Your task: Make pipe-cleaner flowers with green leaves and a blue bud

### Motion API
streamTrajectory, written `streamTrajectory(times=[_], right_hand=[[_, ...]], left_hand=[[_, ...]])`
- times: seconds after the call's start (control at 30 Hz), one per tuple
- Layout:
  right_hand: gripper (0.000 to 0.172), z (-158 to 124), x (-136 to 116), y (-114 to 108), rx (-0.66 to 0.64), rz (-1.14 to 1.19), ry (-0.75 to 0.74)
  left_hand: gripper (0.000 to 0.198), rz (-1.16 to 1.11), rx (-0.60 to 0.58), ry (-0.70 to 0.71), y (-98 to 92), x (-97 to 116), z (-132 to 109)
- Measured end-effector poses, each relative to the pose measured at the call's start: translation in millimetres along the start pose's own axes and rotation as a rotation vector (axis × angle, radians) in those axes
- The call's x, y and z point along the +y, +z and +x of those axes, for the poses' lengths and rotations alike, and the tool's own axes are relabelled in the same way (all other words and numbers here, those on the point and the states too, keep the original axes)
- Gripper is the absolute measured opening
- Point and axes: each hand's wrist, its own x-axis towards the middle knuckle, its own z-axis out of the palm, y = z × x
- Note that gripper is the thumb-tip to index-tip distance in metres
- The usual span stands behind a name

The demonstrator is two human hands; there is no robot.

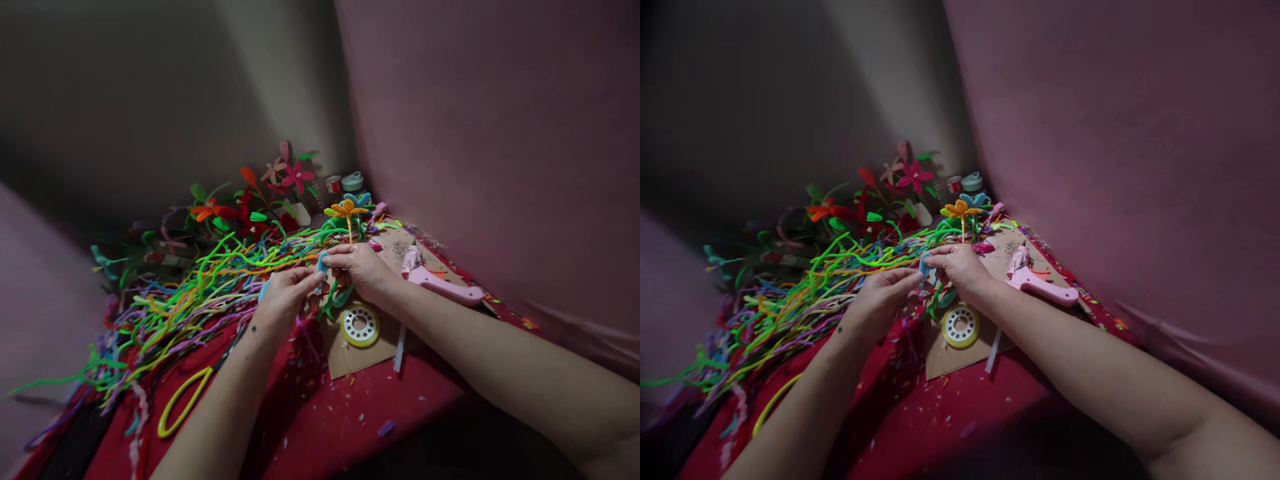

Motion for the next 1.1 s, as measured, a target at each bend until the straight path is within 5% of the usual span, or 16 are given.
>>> streamTrajectory(times=[0.27,0.53,0.77,0.87,1.0,1.1], right_hand=[[0.012,-9.6,2.2,7.1,-0.114,-0.227,-0.088],[0.016,-24.0,7.8,12.1,-0.089,-0.679,-0.632],[0.013,-19.6,-2.2,14.9,-0.100,-0.583,-0.379],[0.026,-32.6,-22.2,5.1,-0.035,-0.628,-0.431],[0.024,-74.2,-37.2,-38.3,0.071,-1.253,-0.643],[0.040,-104.9,-32.0,-79.9,0.225,-1.780,-0.562]], left_hand=[[0.025,-0.162,0.006,-0.078,0.6,-7.0,-12.5],[0.018,-0.353,-0.026,-0.184,-1.7,-14.8,-21.4],[0.022,-0.431,-0.028,-0.175,-5.4,-23.7,-23.4],[0.022,-0.460,-0.005,-0.152,-8.2,-25.4,-27.6],[0.024,-0.512,0.015,-0.141,-11.7,-27.4,-33.5],[0.024,-0.561,0.047,-0.152,-13.6,-29.5,-35.2]])
